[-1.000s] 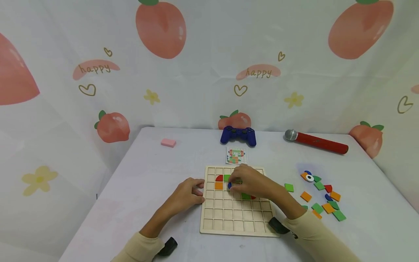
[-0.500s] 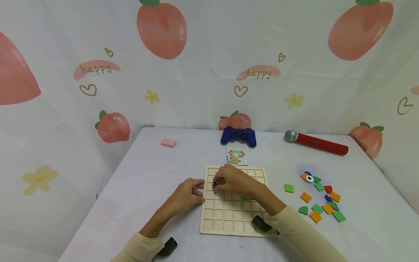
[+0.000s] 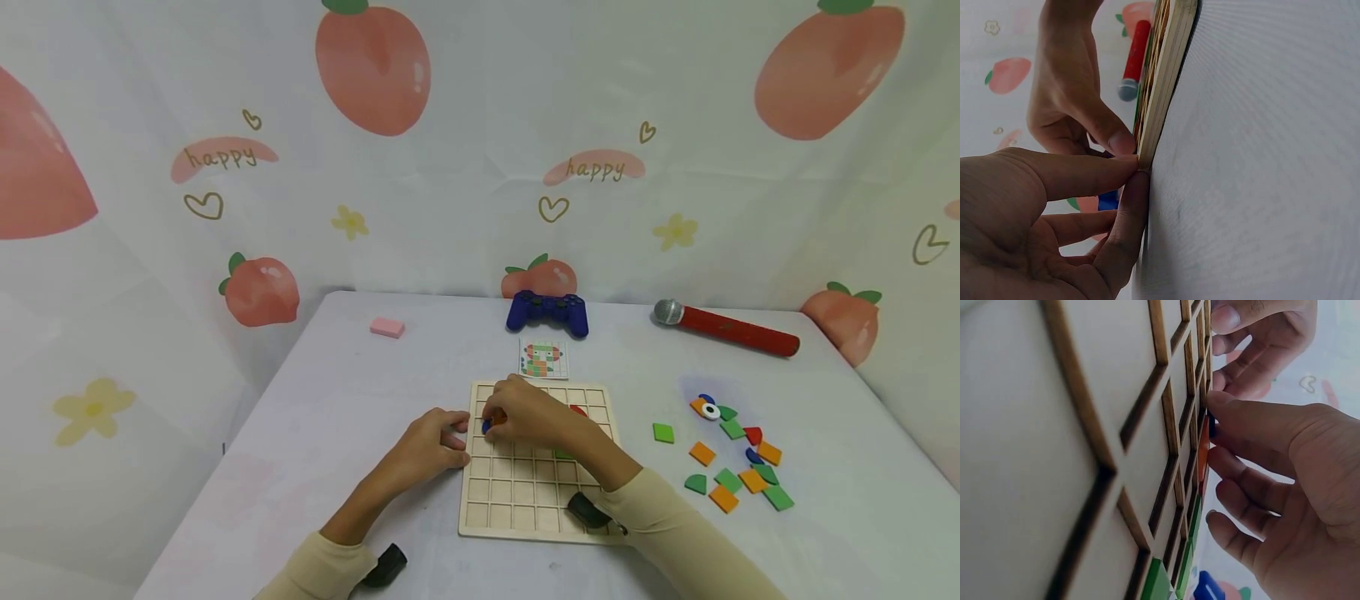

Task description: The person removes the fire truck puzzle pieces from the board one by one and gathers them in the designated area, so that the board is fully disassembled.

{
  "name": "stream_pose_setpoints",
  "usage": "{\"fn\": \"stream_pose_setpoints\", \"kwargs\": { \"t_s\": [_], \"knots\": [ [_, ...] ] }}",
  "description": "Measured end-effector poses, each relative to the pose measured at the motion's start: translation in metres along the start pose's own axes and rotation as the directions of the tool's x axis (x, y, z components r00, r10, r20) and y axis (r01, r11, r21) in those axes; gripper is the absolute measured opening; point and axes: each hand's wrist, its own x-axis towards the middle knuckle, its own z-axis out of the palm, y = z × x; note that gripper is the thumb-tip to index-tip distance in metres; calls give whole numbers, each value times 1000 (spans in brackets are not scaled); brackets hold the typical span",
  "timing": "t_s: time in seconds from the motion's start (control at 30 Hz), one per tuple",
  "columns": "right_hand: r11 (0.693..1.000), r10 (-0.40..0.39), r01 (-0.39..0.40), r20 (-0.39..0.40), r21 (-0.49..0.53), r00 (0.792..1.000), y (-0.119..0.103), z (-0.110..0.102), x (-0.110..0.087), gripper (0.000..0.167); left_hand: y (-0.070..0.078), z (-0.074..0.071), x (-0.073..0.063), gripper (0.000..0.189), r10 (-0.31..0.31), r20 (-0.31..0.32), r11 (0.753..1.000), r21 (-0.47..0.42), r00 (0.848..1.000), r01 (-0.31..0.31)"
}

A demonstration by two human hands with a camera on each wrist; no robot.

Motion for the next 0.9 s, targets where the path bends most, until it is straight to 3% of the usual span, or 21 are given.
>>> {"fn": "stream_pose_setpoints", "kwargs": {
  "t_s": [0.7, 0.9],
  "knots": [
    [999, -31, 31, 4, 24, 1000, 2, -1, 2, 14, -1, 0, -2, 62, 1, -11, 1000, -22, 1000, -1],
    [995, -32, 32, 0, 99, 999, 5, -3, 0, 16, -1, -1, -1, 61, 4, -8, 1000, -21, 1000, -5]
  ]
}}
